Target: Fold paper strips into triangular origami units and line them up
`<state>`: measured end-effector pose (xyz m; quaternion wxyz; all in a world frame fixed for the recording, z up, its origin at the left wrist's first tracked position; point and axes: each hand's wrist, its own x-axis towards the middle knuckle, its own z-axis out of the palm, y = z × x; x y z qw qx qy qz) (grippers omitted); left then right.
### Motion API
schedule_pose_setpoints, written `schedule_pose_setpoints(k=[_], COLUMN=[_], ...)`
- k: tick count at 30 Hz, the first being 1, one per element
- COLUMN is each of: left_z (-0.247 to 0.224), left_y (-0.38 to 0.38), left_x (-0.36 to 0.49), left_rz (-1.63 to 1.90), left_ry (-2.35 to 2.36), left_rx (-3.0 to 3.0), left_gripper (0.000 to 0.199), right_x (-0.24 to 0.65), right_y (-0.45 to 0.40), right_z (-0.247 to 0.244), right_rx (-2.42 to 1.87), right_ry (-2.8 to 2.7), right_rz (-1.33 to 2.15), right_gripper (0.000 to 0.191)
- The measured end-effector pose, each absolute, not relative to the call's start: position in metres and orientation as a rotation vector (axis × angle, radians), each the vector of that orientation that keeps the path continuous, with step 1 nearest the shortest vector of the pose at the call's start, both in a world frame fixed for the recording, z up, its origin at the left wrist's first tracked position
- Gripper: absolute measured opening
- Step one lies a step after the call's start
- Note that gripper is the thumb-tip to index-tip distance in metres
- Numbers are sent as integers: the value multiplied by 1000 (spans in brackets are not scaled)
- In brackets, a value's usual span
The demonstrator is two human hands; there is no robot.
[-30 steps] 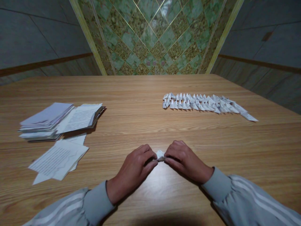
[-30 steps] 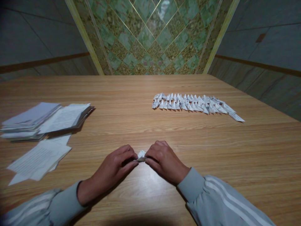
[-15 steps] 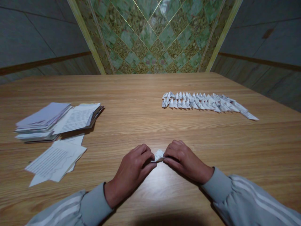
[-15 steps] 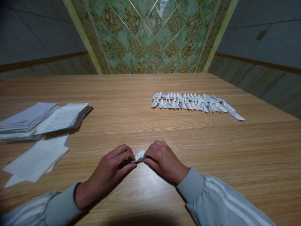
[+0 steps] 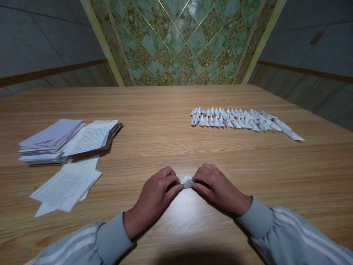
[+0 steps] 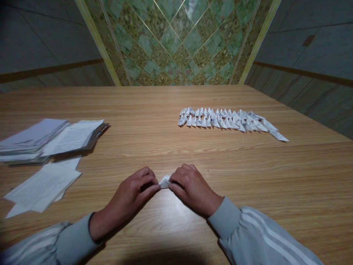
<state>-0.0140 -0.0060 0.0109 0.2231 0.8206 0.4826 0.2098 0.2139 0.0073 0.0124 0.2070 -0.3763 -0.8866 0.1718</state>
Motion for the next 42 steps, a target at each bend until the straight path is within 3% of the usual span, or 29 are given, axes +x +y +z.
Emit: schedule_pose_setpoints(k=[12,28,39,42], left_z=[15,11,6,6], left_y=[-2,-1,3,3], left_x=[-6,-8,-7,-5], left_rz=[361,484,591,721], left_ry=[1450,1320,1064,1066], left_rx=[2476,2531,2941,2857], left_gripper=[16,8,18,20], right_x=[211,210,210,208], right_y=[6,5,7,4], right_z=[14,11,8,13], right_rx=[-1309,-1475,-1173,-1117], right_ry=[-2372,-2218,-2351,-2385], right_rz=[522,523,483,354], right_gripper=[9,20,3,13])
